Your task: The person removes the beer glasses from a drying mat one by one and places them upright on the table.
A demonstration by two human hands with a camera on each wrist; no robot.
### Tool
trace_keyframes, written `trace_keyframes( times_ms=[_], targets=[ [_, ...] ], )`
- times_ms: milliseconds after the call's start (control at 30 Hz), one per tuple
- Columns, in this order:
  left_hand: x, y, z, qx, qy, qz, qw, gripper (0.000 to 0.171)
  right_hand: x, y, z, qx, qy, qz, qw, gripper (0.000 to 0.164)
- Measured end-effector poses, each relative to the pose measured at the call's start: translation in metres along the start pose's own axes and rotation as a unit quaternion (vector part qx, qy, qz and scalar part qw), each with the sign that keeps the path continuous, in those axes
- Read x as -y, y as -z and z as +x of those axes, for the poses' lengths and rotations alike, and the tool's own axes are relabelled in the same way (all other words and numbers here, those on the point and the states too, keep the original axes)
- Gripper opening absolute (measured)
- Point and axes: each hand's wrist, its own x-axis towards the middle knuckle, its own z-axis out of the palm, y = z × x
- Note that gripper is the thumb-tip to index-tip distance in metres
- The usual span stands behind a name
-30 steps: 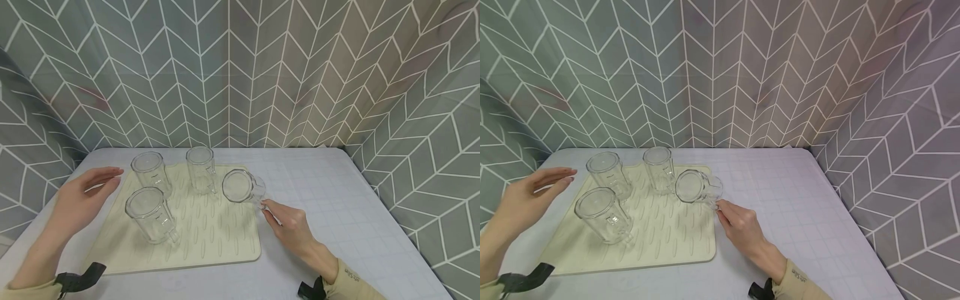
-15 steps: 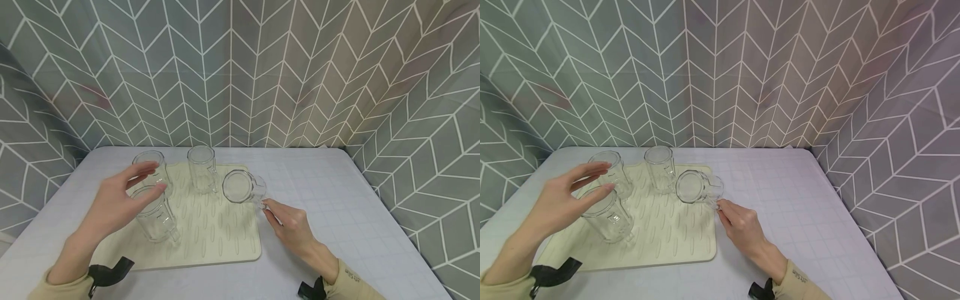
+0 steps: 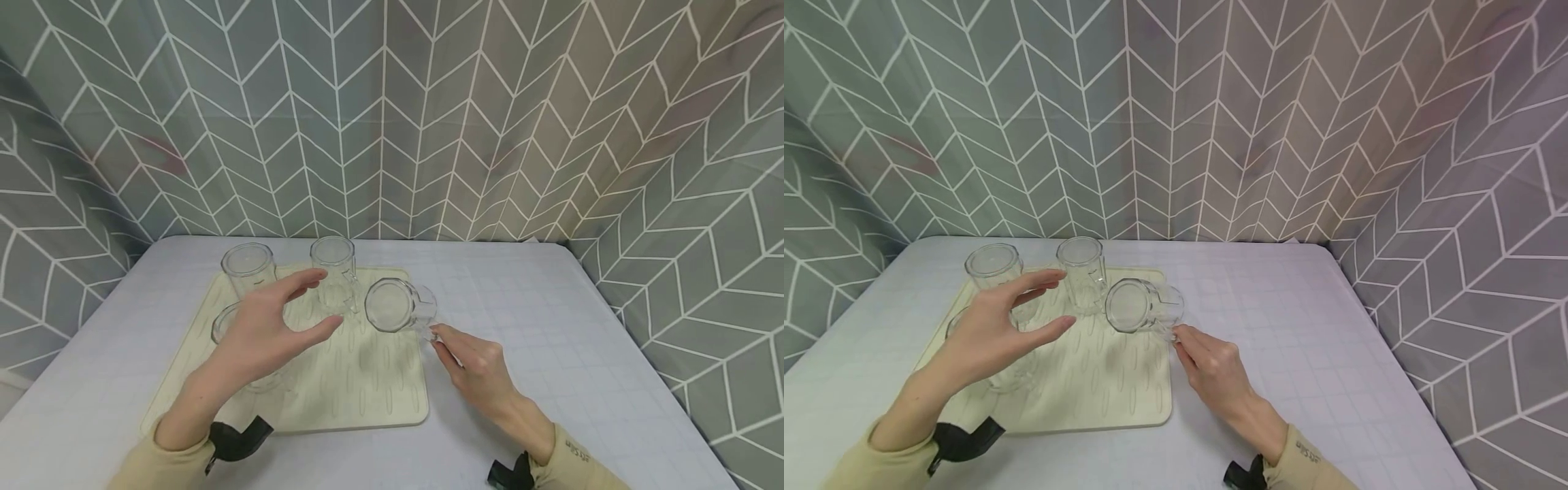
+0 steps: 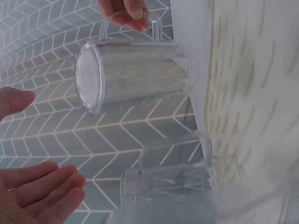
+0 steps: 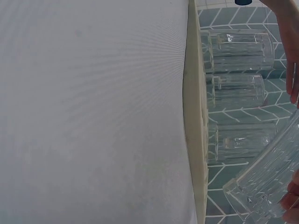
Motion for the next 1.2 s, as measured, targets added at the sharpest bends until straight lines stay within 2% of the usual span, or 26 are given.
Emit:
trace_keyframes(
  times_ms=[267, 400, 667, 833, 1200],
  targets=[
    [-0.018, -0.027, 0.01, 0.009, -0.031, -0.01, 0.9994, 0.066, 0.0, 0.001, 0.0, -0.005, 0.008, -0.001, 1.0, 0.012],
    [-0.025, -0.037, 0.015, 0.015, -0.028, -0.011, 0.9994, 0.069, 0.0, 0.001, 0.0, -0.008, 0.01, 0.001, 1.0, 0.024],
    [-0.032, -0.055, 0.022, 0.034, -0.013, -0.053, 0.9979, 0.072, 0.001, 0.002, 0.001, -0.005, 0.011, -0.004, 1.0, 0.029],
    [-0.036, -0.066, 0.027, 0.021, -0.017, -0.054, 0.9982, 0.077, 0.001, 0.002, 0.001, -0.004, 0.012, -0.008, 1.0, 0.029],
    [-0.035, -0.083, 0.027, -0.01, -0.024, -0.029, 0.9992, 0.086, 0.001, 0.001, 0.001, -0.007, 0.018, -0.009, 1.0, 0.031]
  ],
)
